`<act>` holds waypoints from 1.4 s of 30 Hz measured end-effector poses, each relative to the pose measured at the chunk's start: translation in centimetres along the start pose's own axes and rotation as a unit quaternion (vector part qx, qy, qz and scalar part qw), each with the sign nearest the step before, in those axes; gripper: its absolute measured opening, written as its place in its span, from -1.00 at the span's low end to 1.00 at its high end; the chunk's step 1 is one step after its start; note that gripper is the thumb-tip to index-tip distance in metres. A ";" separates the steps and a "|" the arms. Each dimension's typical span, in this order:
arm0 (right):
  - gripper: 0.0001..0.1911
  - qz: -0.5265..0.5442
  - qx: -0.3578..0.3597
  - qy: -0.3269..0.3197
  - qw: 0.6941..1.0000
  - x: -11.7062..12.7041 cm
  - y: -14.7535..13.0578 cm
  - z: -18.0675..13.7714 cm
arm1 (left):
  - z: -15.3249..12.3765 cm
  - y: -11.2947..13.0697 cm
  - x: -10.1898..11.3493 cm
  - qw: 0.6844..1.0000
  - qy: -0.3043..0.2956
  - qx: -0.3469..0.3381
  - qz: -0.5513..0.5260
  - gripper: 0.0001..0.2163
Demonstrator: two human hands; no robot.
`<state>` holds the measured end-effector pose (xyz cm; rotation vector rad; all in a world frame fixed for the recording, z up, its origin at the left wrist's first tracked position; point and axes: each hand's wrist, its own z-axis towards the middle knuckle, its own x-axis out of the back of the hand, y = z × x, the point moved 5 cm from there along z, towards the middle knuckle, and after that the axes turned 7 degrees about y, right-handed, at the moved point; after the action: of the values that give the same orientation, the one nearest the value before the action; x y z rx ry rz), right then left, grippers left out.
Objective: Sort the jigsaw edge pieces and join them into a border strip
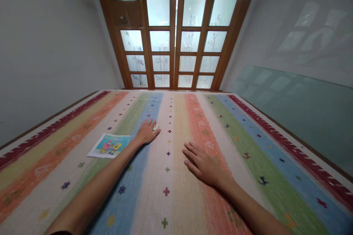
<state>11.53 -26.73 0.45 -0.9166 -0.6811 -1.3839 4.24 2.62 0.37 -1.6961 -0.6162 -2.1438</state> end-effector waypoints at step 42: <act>-0.75 0.080 -0.014 0.091 0.993 1.9 -0.1 0.6 | -9.7 13.3 1.2 0.948 -0.044 -0.284 -0.139 -0.15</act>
<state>11.71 -27.17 2.43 -0.8366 -0.4411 -1.3175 2.79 -13.82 1.30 -2.1060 -0.2804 -2.6408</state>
